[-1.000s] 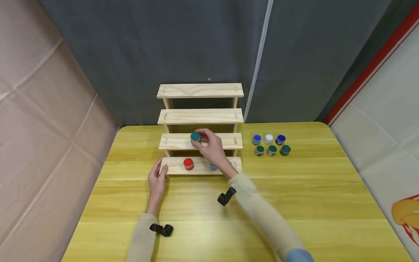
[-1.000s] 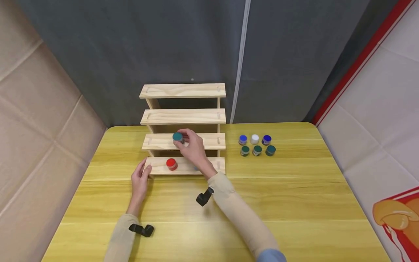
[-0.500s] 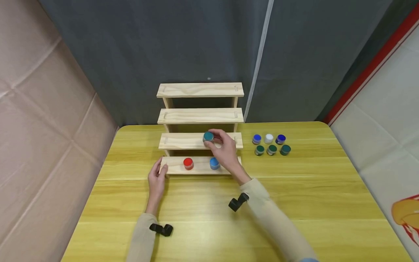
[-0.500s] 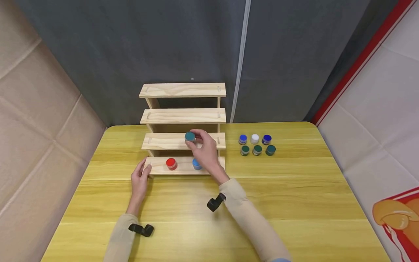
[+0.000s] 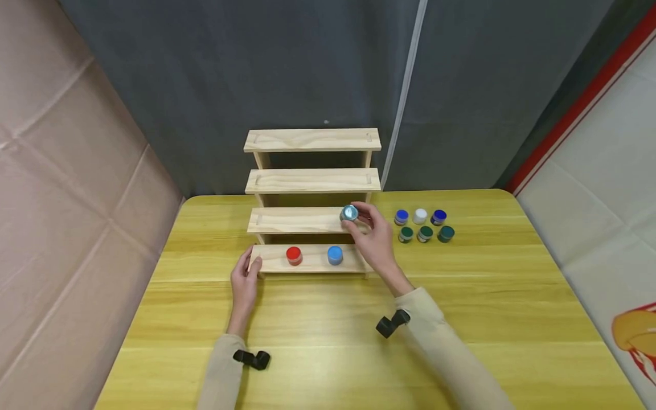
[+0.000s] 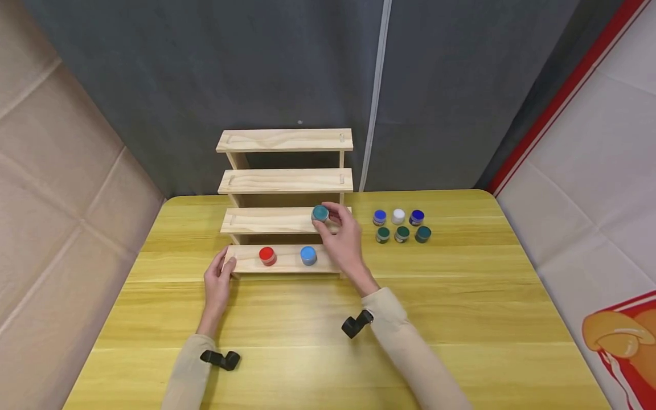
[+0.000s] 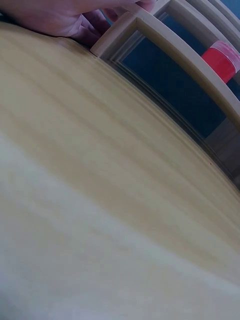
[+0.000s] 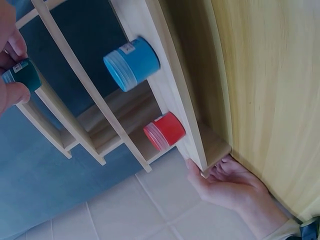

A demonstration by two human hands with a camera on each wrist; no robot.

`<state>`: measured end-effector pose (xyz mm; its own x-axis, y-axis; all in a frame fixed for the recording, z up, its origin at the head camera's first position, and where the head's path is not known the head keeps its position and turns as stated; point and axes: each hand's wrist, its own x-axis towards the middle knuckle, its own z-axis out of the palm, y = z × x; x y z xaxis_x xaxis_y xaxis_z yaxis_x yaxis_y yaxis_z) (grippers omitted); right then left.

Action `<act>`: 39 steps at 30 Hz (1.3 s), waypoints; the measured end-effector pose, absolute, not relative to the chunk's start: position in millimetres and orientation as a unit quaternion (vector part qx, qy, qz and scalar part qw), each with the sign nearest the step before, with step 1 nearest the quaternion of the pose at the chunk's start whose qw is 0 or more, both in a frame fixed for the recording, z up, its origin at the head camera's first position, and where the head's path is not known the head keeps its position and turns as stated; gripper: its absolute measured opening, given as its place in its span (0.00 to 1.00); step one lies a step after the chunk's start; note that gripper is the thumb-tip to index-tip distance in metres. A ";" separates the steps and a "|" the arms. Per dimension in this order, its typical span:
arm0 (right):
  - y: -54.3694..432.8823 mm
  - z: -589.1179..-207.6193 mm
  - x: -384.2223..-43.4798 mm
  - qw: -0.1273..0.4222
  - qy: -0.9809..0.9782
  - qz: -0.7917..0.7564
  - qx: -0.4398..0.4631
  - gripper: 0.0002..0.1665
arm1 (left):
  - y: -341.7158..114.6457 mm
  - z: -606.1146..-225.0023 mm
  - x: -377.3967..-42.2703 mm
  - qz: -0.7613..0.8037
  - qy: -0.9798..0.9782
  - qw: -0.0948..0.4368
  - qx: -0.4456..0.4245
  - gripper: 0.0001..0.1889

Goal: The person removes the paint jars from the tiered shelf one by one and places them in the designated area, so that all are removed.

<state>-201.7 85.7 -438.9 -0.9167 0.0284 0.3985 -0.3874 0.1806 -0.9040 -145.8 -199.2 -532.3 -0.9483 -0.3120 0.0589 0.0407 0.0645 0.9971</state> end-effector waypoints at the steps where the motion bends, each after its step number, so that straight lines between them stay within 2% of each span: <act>1: 87.5 -437.8 -200.8 0.165 -0.750 0.630 0.117 0.26 | -199.2 -532.2 -145.8 -0.678 -0.718 0.131 0.093 0.25; 9: 98.4 -410.4 -180.4 0.199 -0.749 0.623 0.109 0.25 | -198.9 -531.0 -145.6 -0.675 -0.720 0.130 0.099 0.25; 12: 106.6 -421.5 -185.5 0.212 -0.742 0.627 0.107 0.25 | -199.9 -530.7 -145.2 -0.673 -0.721 0.126 0.106 0.26; 19: 120.5 -431.1 -190.2 0.225 -0.737 0.633 0.078 0.27 | -207.1 -566.5 -157.4 -0.671 -0.720 0.147 0.102 0.26; 21: 126.1 -439.2 -195.0 0.234 -0.731 0.637 0.071 0.27 | -206.8 -566.7 -157.8 -0.672 -0.718 0.149 0.102 0.25; 28: 140.4 -443.4 -193.6 0.257 -0.740 0.620 0.049 0.25 | -206.0 -554.6 -154.9 -0.674 -0.719 0.134 0.101 0.25; 34: 147.6 -431.1 -180.1 0.254 -0.742 0.620 0.027 0.24 | -199.0 -530.0 -145.6 -0.665 -0.729 0.129 0.098 0.25; 39: 155.5 -425.8 -170.7 0.251 -0.757 0.603 0.004 0.24 | -198.5 -528.7 -145.3 -0.665 -0.729 0.129 0.100 0.25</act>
